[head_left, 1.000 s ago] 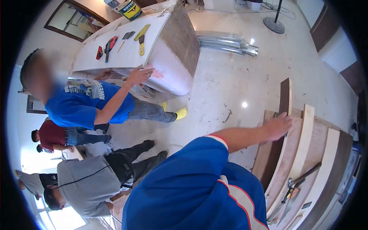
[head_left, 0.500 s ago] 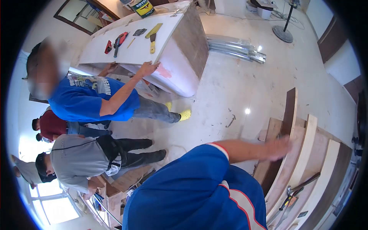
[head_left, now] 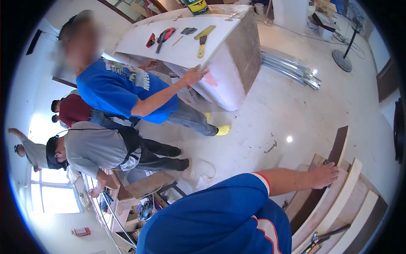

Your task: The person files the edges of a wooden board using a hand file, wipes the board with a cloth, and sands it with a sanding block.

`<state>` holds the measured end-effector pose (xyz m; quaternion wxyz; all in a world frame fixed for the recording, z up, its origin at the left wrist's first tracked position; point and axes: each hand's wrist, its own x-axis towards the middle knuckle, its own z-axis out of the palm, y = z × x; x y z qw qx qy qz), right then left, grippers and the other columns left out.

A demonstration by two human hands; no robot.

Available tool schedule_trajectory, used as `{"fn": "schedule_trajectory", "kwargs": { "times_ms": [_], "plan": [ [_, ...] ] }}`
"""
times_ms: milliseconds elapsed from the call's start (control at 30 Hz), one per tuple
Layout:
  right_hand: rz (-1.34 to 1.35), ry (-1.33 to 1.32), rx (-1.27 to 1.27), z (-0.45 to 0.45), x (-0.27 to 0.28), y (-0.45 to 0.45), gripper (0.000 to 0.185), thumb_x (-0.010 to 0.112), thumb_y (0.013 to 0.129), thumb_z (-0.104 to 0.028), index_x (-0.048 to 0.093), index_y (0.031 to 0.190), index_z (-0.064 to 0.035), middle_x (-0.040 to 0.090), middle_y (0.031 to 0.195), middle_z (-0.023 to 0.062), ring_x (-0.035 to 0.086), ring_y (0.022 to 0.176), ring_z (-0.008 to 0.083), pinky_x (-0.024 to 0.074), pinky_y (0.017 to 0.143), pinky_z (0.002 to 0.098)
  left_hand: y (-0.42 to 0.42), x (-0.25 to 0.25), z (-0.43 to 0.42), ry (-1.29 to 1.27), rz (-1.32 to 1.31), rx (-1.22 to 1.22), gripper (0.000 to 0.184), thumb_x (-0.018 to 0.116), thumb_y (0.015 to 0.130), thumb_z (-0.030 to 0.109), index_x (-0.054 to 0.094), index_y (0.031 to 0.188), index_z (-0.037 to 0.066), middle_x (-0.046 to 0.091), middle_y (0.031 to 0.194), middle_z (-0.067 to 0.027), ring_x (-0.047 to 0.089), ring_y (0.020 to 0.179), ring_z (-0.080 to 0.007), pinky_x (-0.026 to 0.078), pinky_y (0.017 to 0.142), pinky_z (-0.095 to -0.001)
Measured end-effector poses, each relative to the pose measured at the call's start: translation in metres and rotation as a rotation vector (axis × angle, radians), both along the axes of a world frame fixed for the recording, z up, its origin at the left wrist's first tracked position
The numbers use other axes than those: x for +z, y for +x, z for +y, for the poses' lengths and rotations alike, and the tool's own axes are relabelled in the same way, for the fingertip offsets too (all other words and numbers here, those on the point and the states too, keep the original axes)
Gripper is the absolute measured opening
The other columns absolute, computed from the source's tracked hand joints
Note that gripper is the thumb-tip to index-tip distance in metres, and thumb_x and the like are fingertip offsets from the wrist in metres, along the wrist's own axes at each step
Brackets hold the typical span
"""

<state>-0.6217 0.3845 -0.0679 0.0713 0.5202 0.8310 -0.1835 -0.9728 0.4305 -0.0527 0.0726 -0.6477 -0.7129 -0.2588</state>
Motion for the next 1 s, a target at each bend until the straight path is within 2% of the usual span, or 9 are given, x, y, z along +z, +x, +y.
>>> {"fn": "schedule_trajectory", "kwargs": {
  "times_ms": [67, 167, 300, 700, 1000],
  "plan": [
    [-0.004, -0.01, 0.007, 0.004, -0.003, -0.006, 0.042, 0.085, 0.078, -0.03, 0.07, 0.098, 0.004, 0.071, 0.08, 0.0256, 0.07, 0.077, 0.0442, 0.0549, 0.071, 0.0506, 0.006, -0.013, 0.003, 0.02, 0.015, 0.042, 0.049, 0.055, 0.092, 0.028, 0.061, 0.137, 0.01, 0.05, 0.152, -0.0126, 0.035, 0.149, -0.0294, 0.022, 0.122, -0.0551],
    [-0.006, -0.025, 0.007, 0.006, -0.008, -0.017, 0.042, 0.085, 0.078, -0.03, 0.07, 0.098, 0.004, 0.071, 0.08, 0.0255, 0.07, 0.077, 0.044, 0.0549, 0.071, 0.0506, 0.005, -0.003, -0.002, -0.009, -0.042, -0.001, 0.051, 0.052, 0.095, 0.027, 0.057, 0.143, 0.01, 0.047, 0.156, -0.0134, 0.031, 0.151, -0.0317, 0.019, 0.123, -0.056],
    [-0.016, -0.043, 0.005, 0.009, -0.014, -0.025, 0.042, 0.085, 0.078, -0.03, 0.07, 0.098, 0.004, 0.071, 0.08, 0.0255, 0.07, 0.077, 0.0438, 0.0549, 0.071, 0.0504, 0.009, -0.017, 0.005, 0.046, -0.068, 0.007, 0.048, 0.047, 0.099, 0.027, 0.057, 0.142, 0.008, 0.045, 0.158, -0.0123, 0.028, 0.153, -0.0327, 0.016, 0.125, -0.0564],
    [-0.045, -0.084, -0.019, 0.012, -0.017, -0.038, 0.041, 0.085, 0.078, -0.029, 0.07, 0.097, 0.004, 0.071, 0.08, 0.0252, 0.07, 0.077, 0.0433, 0.055, 0.071, 0.0501, 0.007, -0.004, -0.007, 0.097, -0.156, -0.003, 0.05, 0.051, 0.097, 0.027, 0.057, 0.142, 0.007, 0.05, 0.153, -0.0109, 0.031, 0.151, -0.0346, 0.017, 0.125, -0.0575],
    [-0.057, -0.1, -0.042, 0.013, -0.017, -0.036, 0.041, 0.085, 0.078, -0.029, 0.07, 0.097, 0.004, 0.071, 0.08, 0.0251, 0.07, 0.076, 0.0429, 0.055, 0.07, 0.0498, 0.006, -0.002, -0.01, 0.158, -0.177, 0.005, 0.049, 0.054, 0.093, 0.024, 0.059, 0.136, 0.002, 0.049, 0.151, -0.0177, 0.034, 0.148, -0.0359, 0.021, 0.123, -0.0574]
  ]
}}
